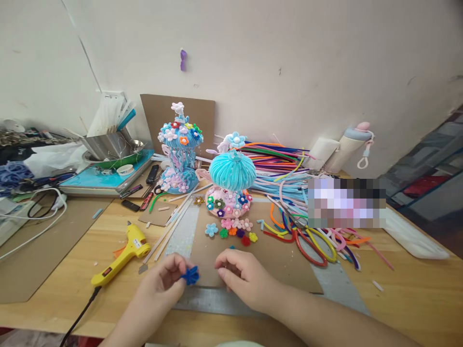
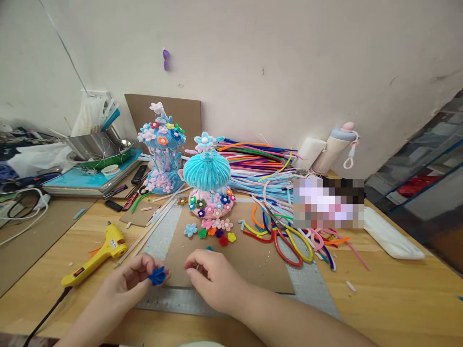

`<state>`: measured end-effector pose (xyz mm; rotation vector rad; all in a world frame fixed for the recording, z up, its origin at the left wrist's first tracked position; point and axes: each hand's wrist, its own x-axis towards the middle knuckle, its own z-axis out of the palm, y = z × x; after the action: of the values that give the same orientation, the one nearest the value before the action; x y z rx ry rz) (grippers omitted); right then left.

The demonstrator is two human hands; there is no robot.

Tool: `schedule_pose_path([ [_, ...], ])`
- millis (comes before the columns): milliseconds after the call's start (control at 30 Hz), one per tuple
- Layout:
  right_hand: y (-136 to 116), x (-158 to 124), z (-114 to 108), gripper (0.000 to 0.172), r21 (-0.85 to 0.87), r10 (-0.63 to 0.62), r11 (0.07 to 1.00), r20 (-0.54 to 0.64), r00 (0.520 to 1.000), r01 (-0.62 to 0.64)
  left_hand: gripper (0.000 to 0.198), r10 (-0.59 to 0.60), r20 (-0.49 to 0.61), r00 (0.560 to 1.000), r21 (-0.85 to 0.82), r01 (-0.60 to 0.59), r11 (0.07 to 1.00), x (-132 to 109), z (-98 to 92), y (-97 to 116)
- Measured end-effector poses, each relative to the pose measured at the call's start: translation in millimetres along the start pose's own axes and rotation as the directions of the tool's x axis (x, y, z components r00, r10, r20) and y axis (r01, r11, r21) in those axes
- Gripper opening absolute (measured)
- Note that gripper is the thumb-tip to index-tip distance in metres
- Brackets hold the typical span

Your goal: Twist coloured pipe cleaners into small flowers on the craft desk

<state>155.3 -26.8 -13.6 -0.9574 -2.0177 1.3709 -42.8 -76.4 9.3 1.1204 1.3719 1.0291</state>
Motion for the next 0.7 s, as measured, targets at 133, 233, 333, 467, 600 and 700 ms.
schedule_pose_path([
  [133,4.1,3.2,-3.8,0.011,0.007,0.018,1.0,-0.038,0.999,-0.018,0.01,-0.125,-0.134,0.983,-0.2,0.097,0.975,-7.3,-17.8,-4.8],
  [233,5.8,4.2,-4.1,0.011,0.009,0.025,1.0,-0.033,0.999,-0.025,0.014,-0.253,-0.213,0.944,-0.393,0.155,0.906,-9.3,-21.0,-4.2],
  [333,7.3,4.4,-2.9,0.011,-0.005,0.023,1.0,-0.03,0.999,-0.023,0.016,-0.319,-0.228,0.92,-0.496,0.172,0.851,-8.0,-19.5,-2.7],
  [467,8.3,4.3,-2.6,0.011,-0.02,0.024,0.999,-0.028,0.999,-0.024,0.02,-0.291,-0.215,0.932,-0.478,0.159,0.864,-5.8,-18.7,-5.1],
  [600,8.6,4.4,-4.2,0.011,-0.043,0.014,0.999,-0.029,0.999,-0.015,0.033,-0.191,-0.195,0.962,-0.287,0.13,0.949,-4.0,-17.8,-11.5],
  [700,9.9,4.7,-5.3,0.012,-0.05,0.015,0.999,-0.019,1.0,-0.016,0.039,-0.026,-0.289,0.957,-0.075,0.005,0.997,-2.4,-17.8,-14.9],
])
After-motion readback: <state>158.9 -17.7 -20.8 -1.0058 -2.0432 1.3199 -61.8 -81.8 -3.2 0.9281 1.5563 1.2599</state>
